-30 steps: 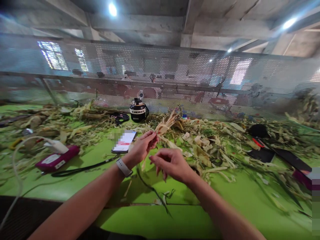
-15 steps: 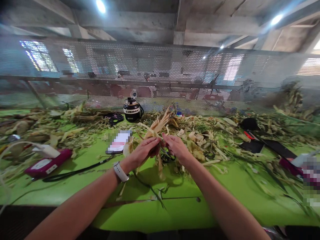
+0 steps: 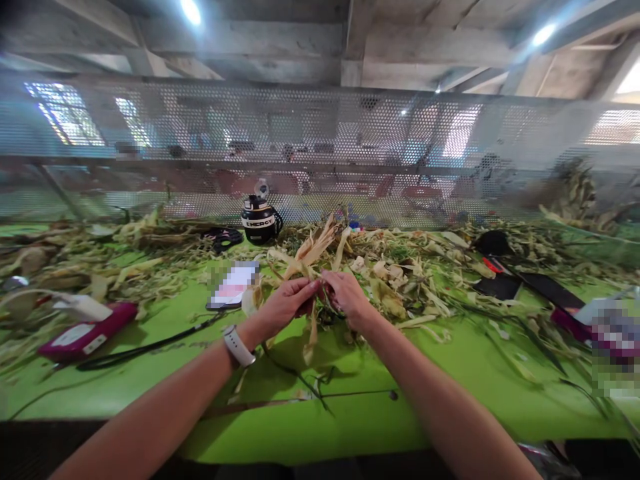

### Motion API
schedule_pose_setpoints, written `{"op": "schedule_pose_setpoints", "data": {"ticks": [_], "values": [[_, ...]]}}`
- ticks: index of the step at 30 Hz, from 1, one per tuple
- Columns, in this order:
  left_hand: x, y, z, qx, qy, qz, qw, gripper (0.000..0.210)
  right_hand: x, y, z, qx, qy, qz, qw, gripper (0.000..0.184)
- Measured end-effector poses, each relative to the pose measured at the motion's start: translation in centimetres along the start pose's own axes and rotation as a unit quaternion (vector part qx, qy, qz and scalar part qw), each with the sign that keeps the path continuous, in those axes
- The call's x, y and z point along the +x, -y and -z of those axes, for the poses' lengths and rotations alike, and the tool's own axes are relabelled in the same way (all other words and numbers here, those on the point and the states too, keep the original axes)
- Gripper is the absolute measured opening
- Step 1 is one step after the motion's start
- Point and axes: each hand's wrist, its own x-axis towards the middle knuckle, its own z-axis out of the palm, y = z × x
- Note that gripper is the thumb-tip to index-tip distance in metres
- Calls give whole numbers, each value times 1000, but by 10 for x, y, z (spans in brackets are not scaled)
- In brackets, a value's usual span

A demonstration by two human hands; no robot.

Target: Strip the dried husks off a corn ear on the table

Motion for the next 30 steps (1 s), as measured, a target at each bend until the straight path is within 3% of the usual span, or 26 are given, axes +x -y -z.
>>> {"op": "schedule_pose_setpoints", "data": {"ticks": [5,9,13,23,26,30], "values": [[-1,-2,4,37,20,11,999,45,5,1,9,-54,-30,31,998,44],[-5,-7,4,54,66,23,996,43,6,1,16,-20,-7,84,996,31],[-8,-10,3,65,94,9,993,46,0,0,11,67,90,45,993,34],[-9,-5,-1,20,193,85,977,45,-19,3,-9,132,148,-24,980,33],[-8,-2,-3,-7,166,98,981,45,-16,6,-7,121,131,-21,984,35],[-6,0,-2,-41,93,91,991,42,-6,11,6,97,41,33,994,36]]}}
